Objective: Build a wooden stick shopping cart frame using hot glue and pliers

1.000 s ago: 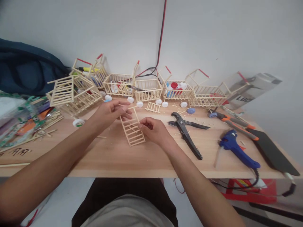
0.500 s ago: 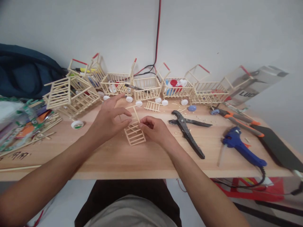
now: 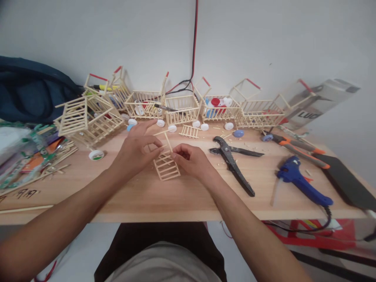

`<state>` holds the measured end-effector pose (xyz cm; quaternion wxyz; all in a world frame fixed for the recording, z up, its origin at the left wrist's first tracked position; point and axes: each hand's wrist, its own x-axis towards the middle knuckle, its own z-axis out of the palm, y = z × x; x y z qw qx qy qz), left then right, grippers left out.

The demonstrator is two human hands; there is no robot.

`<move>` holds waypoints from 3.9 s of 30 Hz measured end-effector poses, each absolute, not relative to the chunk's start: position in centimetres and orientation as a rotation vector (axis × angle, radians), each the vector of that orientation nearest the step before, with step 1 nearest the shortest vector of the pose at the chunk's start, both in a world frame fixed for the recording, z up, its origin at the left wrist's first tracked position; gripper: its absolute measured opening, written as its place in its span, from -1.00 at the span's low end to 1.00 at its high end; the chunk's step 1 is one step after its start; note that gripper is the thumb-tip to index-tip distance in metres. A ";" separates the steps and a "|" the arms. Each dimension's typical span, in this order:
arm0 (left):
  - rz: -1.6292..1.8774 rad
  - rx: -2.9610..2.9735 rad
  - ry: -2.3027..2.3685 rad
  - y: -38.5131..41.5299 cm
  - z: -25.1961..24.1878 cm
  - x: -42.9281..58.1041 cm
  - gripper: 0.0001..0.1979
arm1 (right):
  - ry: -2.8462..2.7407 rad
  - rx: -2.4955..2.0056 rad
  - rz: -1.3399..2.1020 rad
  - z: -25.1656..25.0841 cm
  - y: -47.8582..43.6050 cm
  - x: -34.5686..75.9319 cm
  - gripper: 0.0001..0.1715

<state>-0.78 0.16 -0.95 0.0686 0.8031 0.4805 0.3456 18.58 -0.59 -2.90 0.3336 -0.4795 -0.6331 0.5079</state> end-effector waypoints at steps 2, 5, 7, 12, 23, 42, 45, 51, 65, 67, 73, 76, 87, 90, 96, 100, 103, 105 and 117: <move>1.043 2.404 1.441 0.2 -0.9 -0.8 -0.93 | -1.659 -1.262 1.327 -2.8 -0.6 18.5 -0.74; 1.028 2.392 1.439 0.2 -0.9 -0.8 -0.93 | -1.692 -1.268 1.308 -2.8 -0.5 18.5 -0.75; 1.016 2.390 1.438 0.2 -0.8 -0.8 -0.93 | -1.721 -1.260 1.281 -2.8 -0.5 18.5 -0.76; 1.021 2.372 1.414 0.1 -0.9 -0.9 -0.93 | -1.771 -1.252 1.266 -2.7 -0.4 18.4 -0.76; 1.036 2.364 1.419 0.1 -1.0 -0.8 -0.94 | -1.810 -1.222 1.278 -3.0 0.0 18.3 -0.74; 1.056 2.411 1.363 0.4 -1.0 -0.9 -0.92 | -1.871 -1.209 1.236 -3.0 0.2 18.3 -0.76; 1.091 2.417 1.348 0.4 -1.1 -0.9 -0.92 | -1.874 -1.213 1.235 -2.9 0.1 18.3 -0.74; 1.146 2.429 1.311 0.5 -1.6 -0.9 -0.92 | -1.896 -1.208 1.202 -2.8 0.1 18.3 -0.68; 1.287 1.216 1.137 1.6 -0.1 -1.5 -0.72 | -1.635 -1.167 1.327 -3.4 -0.3 19.0 -0.62; 1.123 1.089 1.103 1.6 -0.4 -1.3 -0.70 | -1.638 -1.186 1.294 -3.5 -0.2 19.2 -0.61; 1.020 1.370 1.199 1.3 -1.1 -1.2 -0.69 | -1.657 -1.204 1.214 -3.5 -0.4 19.4 -0.61; 1.027 1.515 1.246 1.4 -1.2 -1.4 -0.70 | -1.707 -1.236 1.149 -3.0 -0.6 19.2 -0.65; 1.024 1.609 1.300 1.6 -1.1 -1.2 -0.73 | -1.737 -1.278 0.957 -3.5 -0.8 19.0 -0.77; 1.025 1.544 1.286 1.6 -1.2 -1.2 -0.74 | -1.803 -1.323 0.706 -3.2 -1.4 18.8 -0.71; 1.028 1.443 1.259 1.5 -1.2 -1.0 -0.79 | -2.006 -1.371 0.397 -2.9 -2.1 18.5 -0.65; 1.007 1.393 1.235 1.4 -1.1 -0.9 -0.80 | -2.027 -1.349 0.330 -3.3 -2.2 18.5 -0.62; 0.995 1.357 1.227 1.2 -0.9 -0.8 -0.81 | -2.041 -1.349 0.284 -3.4 -2.2 18.6 -0.63; 0.990 1.334 1.226 1.1 -0.8 -0.7 -0.81 | -2.053 -1.361 0.262 -3.4 -2.2 18.6 -0.63; 0.985 1.297 1.218 0.8 -0.7 -0.6 -0.81 | -2.085 -1.358 0.206 -3.5 -2.4 18.5 -0.63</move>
